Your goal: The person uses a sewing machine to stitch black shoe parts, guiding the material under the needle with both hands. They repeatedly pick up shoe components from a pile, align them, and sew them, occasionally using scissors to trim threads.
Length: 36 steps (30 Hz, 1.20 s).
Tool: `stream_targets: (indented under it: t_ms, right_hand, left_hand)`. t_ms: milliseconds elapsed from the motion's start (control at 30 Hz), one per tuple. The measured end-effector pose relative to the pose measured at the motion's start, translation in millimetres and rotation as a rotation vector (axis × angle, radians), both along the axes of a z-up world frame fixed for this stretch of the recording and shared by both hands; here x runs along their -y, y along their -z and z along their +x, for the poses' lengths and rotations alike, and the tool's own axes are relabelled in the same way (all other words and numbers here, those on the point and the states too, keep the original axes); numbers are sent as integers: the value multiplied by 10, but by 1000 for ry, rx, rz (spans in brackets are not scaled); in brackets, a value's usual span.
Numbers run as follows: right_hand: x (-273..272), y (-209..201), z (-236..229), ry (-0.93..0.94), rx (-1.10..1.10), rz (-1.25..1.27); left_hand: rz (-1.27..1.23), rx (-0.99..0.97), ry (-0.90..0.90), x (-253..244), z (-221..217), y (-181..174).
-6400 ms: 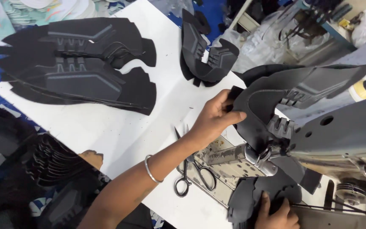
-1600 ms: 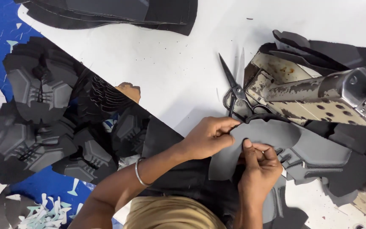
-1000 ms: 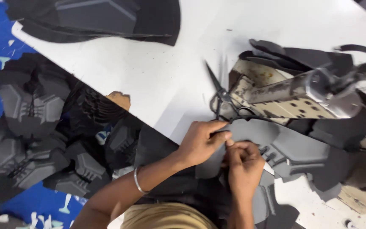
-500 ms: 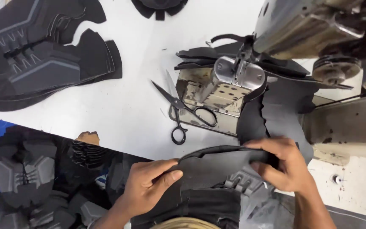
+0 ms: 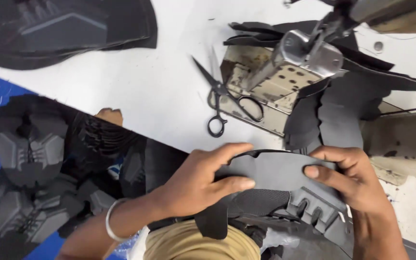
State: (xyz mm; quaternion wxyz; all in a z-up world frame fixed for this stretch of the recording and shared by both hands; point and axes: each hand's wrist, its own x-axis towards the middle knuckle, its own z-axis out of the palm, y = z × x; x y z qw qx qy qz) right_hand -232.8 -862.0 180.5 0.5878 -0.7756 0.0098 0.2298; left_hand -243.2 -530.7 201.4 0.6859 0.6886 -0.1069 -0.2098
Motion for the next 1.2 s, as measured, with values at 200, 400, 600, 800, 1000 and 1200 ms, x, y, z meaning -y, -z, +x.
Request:
stream_targets:
  t_ms: [200,400,600,800,1000,1200]
  right_hand:
    - [46,23,-26,67,-91,-39]
    - [140,203,-48,35,-100,-15]
    - [46,143,-75,-34,-16,-20]
    - [39,-26,-194,-132,146,-78]
    - [-42,-112,-171,-146,137,-115]
    - [-197,-275,61,-212,178,-143]
  left_hand:
    - [-8,14,119,63,82,78]
    - [-144,-172,80,94,-17,354]
    - [-151,-208,75,34,-93,324]
    - [22,10,193,-20,-31,-1]
    - [72,97,377,36,163,-128]
    - [54,116,456,51,361,-115]
